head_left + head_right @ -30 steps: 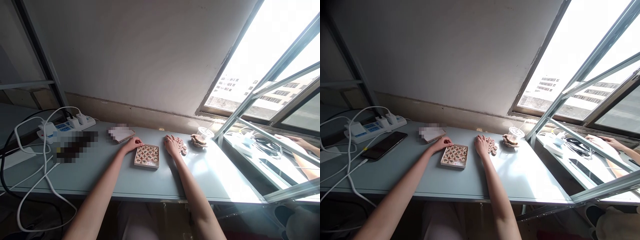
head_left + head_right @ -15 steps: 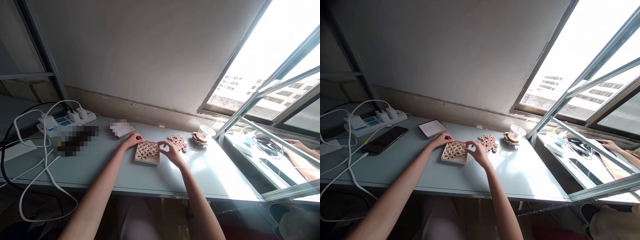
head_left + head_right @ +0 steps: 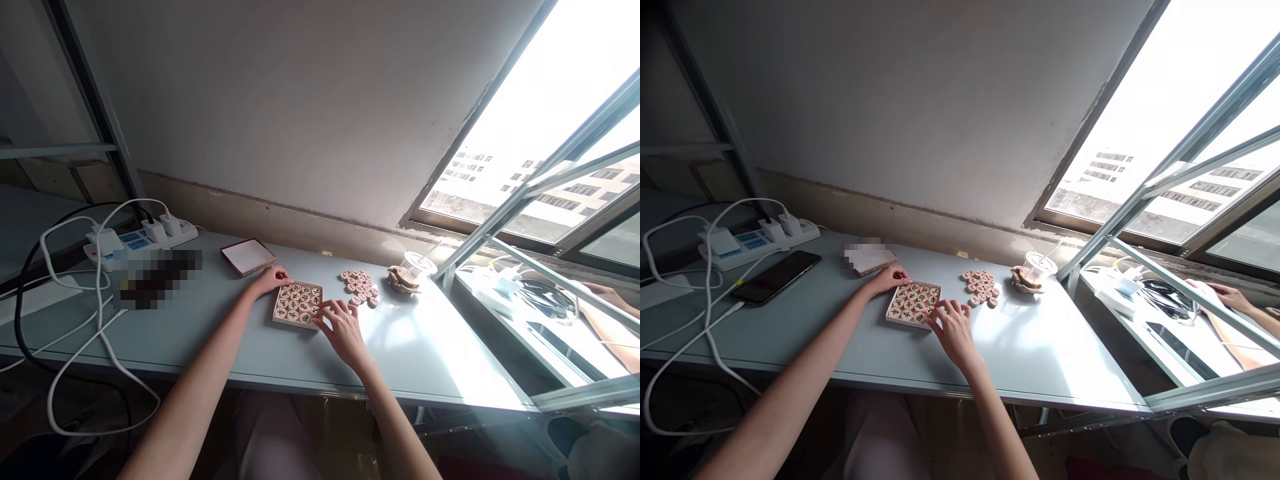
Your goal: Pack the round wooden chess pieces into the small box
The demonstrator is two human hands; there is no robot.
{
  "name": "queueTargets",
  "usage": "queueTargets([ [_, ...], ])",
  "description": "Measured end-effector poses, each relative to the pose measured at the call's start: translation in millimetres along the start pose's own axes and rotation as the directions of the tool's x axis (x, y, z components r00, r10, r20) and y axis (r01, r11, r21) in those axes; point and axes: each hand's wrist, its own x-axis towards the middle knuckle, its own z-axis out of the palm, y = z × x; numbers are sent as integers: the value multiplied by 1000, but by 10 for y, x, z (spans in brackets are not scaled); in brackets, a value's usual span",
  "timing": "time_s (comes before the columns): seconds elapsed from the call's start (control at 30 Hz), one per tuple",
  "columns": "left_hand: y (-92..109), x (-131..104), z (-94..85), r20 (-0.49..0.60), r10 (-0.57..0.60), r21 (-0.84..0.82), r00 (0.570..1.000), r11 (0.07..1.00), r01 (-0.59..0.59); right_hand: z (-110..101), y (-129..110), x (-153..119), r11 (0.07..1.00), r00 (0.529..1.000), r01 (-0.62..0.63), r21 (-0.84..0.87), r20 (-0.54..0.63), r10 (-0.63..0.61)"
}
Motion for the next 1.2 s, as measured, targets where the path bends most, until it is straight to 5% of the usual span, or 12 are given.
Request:
queueTargets([
  [0.23,34,-16,-7,12,-20,-30,1000,999,20,25,3,-39,999,999,33,-38,-4,-33],
  [0.43,11,-5,-15,15,-24,-1,1000,1000,24,115,573,300,969,980,-175,-175,-126,154],
  [0.63,-11,13,-5,-9,-14,16,1000,1000,14,357,1042,641,914,957,-286,-288,-33,289],
  [0.87,-2,20,-4,12,-13,-9,1000,1000,14,184,700,303,959,996,-89,-268,-16,88],
  [1.03,-36,26,-5,0,-4,-16,1000,1000,4,32,355,-11,967,987,-152,-207,-74,139],
  [1.2,-2,4,-7,13,-24,-20,1000,1000,24,-79,190,-91,987,986,-154,56,-61,157],
])
